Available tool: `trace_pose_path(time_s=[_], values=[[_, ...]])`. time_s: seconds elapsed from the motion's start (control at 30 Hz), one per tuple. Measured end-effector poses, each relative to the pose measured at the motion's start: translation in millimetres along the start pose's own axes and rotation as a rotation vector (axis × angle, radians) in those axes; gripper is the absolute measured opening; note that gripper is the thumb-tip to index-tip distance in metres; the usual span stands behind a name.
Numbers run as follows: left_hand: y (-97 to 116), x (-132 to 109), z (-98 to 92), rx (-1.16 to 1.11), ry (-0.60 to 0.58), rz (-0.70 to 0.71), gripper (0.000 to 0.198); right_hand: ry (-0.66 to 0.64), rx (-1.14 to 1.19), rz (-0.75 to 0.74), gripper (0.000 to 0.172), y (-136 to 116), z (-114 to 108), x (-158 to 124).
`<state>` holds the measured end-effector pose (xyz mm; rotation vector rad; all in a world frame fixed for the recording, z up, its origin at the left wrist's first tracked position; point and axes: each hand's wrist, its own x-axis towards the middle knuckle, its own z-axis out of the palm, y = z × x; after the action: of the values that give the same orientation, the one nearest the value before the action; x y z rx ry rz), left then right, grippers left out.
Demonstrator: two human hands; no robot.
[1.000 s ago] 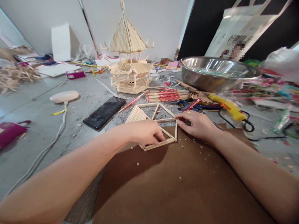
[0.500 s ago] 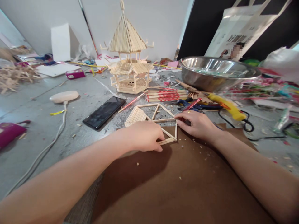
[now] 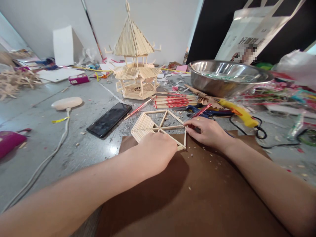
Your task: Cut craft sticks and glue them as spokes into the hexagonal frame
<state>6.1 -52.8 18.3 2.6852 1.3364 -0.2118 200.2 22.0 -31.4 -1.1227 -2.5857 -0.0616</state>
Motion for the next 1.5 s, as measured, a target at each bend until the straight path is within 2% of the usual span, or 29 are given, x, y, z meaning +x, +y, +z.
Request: trace_pose_path(time_s=[1.03, 1.17, 1.3, 1.5], values=[[2, 0, -0.9, -0.020, -0.023, 0.022, 0.017, -0.012, 0.002, 0.021, 0.024, -1, -1, 0], [2, 0, 0.2, -0.019, -0.048, 0.009, 0.016, -0.027, 0.031, 0.043, 0.021, -3, -6, 0], [1, 1, 2.7, -0.012, -0.024, 0.010, 0.016, -0.060, 0.066, 0.060, 0.024, -9, -14, 1], [2, 2, 0.9, -0.034, -0.021, 0.003, 0.017, -0.155, 0.088, -0.050, 0.027, -24, -21, 2]])
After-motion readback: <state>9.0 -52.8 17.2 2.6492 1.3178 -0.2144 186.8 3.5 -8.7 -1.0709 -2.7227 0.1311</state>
